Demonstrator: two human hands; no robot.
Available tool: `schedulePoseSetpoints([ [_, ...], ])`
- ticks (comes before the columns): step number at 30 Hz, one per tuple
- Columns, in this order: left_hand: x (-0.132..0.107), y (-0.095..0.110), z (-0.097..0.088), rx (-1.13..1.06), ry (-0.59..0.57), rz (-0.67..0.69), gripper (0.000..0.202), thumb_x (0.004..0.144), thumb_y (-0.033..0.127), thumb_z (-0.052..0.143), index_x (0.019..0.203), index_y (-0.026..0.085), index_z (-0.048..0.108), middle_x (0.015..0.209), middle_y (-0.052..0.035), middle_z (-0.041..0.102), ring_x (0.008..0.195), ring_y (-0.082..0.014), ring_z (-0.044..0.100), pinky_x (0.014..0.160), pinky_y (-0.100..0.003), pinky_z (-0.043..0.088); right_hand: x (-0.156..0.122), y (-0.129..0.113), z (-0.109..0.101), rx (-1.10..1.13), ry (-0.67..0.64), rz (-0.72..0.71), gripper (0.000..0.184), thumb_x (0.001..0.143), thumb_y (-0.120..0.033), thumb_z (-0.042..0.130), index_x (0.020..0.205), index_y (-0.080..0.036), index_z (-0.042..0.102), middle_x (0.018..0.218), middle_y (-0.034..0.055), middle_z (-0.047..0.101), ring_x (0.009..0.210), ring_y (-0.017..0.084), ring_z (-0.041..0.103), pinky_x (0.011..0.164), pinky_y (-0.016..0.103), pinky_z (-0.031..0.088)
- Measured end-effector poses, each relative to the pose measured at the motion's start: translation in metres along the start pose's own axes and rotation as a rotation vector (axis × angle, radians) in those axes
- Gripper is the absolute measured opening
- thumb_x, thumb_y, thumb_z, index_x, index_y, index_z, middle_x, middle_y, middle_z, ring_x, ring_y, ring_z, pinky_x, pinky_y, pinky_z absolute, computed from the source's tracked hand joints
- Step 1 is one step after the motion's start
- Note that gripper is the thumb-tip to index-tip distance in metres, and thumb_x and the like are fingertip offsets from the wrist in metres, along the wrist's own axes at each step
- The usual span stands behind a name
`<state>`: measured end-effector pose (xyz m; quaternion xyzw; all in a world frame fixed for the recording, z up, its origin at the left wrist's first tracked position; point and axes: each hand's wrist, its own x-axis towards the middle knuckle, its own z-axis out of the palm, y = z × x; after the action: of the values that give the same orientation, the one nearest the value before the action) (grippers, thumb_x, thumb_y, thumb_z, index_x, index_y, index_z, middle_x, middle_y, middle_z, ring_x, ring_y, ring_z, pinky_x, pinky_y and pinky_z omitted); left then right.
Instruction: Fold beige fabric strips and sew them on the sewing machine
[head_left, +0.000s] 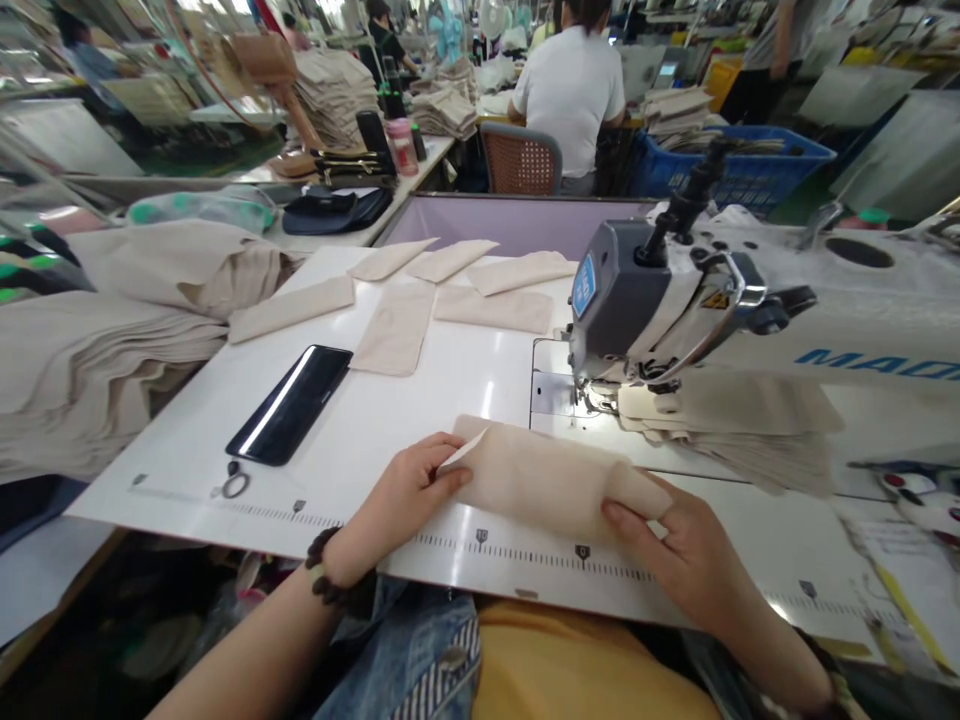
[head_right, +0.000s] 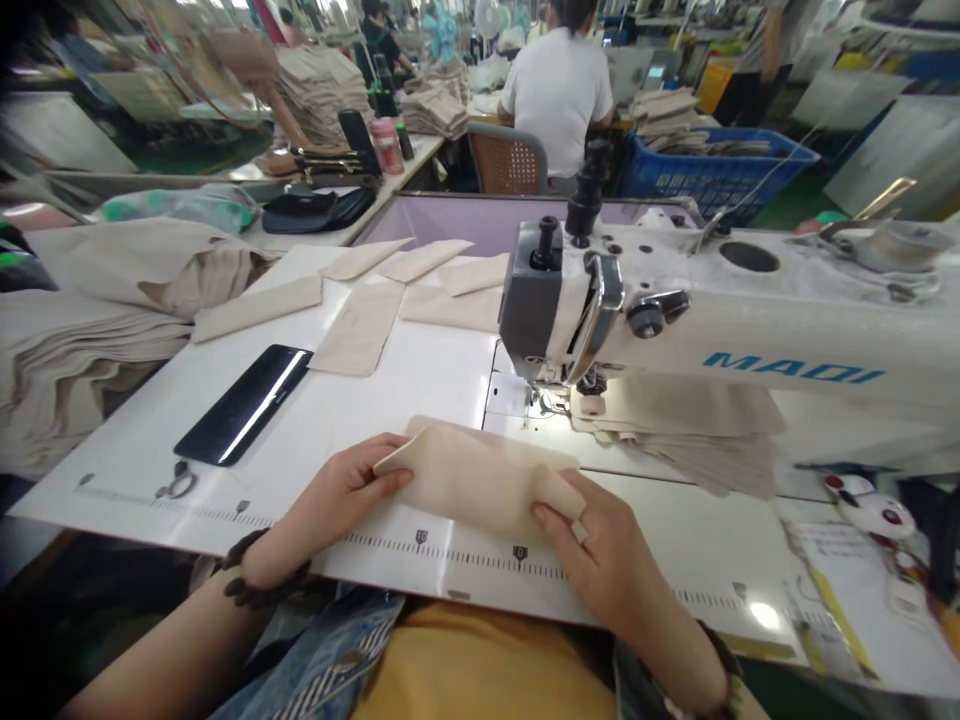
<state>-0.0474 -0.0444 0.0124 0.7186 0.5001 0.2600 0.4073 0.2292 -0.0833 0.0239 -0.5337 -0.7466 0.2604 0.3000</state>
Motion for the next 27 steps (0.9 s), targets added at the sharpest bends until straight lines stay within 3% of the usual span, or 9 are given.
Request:
schedulePoseSetpoints([
  [3,0.000,-0.001,0.003,0.075,0.026,-0.121,0.014,0.080,0.024,0.048,0.083,0.018,0.060,0.079,0.0004,0.060,0.073,-0.0151,0.056,0.069,-0.025,0.045,0.002,0.004,0.005,-0.077,0.030,0.126,0.035,0.088,-0.039,0.042,0.065,-0.018,0.058,0.061,0.0019,0.060,0.056,0.017,0.056,0.051,0.024,0.041],
  [5,-0.002,-0.002,0.005,0.125,0.064,-0.178,0.017,0.078,0.025,0.051,0.091,0.018,0.059,0.077,0.0005,0.060,0.069,-0.0150,0.056,0.067,-0.026,0.045,-0.001,0.008,0.010,-0.122,0.063,0.196,0.032,0.085,-0.041,0.043,0.068,-0.018,0.057,0.053,0.0001,0.056,0.047,0.017,0.053,0.045,0.024,0.038],
  [7,-0.005,-0.004,0.009,0.130,0.125,-0.199,0.039,0.076,0.025,0.054,0.114,0.019,0.051,0.084,-0.0004,0.060,0.066,-0.0142,0.056,0.065,-0.026,0.046,-0.005,0.011,0.015,-0.134,0.119,0.244,0.029,0.083,-0.040,0.046,0.091,-0.015,0.058,0.054,-0.0019,0.056,0.046,0.016,0.053,0.044,0.024,0.039],
  [10,-0.011,-0.006,0.013,0.100,0.176,-0.149,0.067,0.077,0.025,0.054,0.137,0.021,0.024,0.094,-0.0018,0.058,0.060,-0.0111,0.054,0.060,-0.025,0.048,-0.011,0.015,0.020,-0.140,0.212,0.229,0.051,0.085,-0.036,0.047,0.129,-0.013,0.037,0.060,-0.0036,0.058,0.049,0.015,0.056,0.048,0.023,0.044],
  [12,-0.015,-0.006,0.014,0.131,0.157,-0.062,0.058,0.080,0.024,0.052,0.135,0.023,0.032,0.095,-0.0023,0.057,0.060,-0.0100,0.053,0.060,-0.024,0.048,-0.013,0.017,0.019,-0.178,0.219,0.133,0.052,0.087,-0.032,0.046,0.135,-0.015,0.032,0.070,-0.0006,0.062,0.056,0.015,0.059,0.054,0.024,0.047],
  [14,-0.017,-0.005,0.015,0.200,0.124,0.019,0.038,0.081,0.021,0.051,0.119,0.022,0.053,0.095,-0.0030,0.057,0.065,-0.0105,0.054,0.063,-0.023,0.049,-0.013,0.019,0.017,-0.215,0.169,0.015,0.038,0.089,-0.029,0.042,0.126,-0.019,0.047,0.085,0.0040,0.064,0.070,0.017,0.062,0.063,0.025,0.050],
  [16,-0.018,-0.003,0.015,0.253,0.111,0.066,0.026,0.081,0.019,0.051,0.104,0.019,0.062,0.094,-0.0040,0.056,0.071,-0.0119,0.056,0.067,-0.023,0.051,-0.012,0.020,0.015,-0.231,0.122,-0.047,0.028,0.091,-0.027,0.040,0.111,-0.020,0.059,0.092,0.0061,0.063,0.081,0.019,0.062,0.069,0.026,0.050],
  [18,-0.017,-0.002,0.015,0.287,0.126,0.082,0.024,0.081,0.019,0.053,0.102,0.017,0.063,0.092,-0.0045,0.057,0.076,-0.0135,0.057,0.071,-0.024,0.051,-0.012,0.019,0.015,-0.235,0.108,-0.049,0.027,0.091,-0.027,0.040,0.103,-0.019,0.062,0.089,0.0070,0.063,0.082,0.019,0.061,0.068,0.026,0.050],
  [27,-0.012,-0.004,0.015,0.319,0.159,0.099,0.022,0.084,0.018,0.050,0.102,0.013,0.062,0.086,-0.0045,0.057,0.075,-0.0135,0.057,0.073,-0.026,0.051,-0.016,0.019,0.020,-0.305,0.105,-0.031,0.030,0.093,-0.033,0.040,0.100,-0.014,0.062,0.081,0.0065,0.060,0.073,0.017,0.061,0.060,0.025,0.048],
])
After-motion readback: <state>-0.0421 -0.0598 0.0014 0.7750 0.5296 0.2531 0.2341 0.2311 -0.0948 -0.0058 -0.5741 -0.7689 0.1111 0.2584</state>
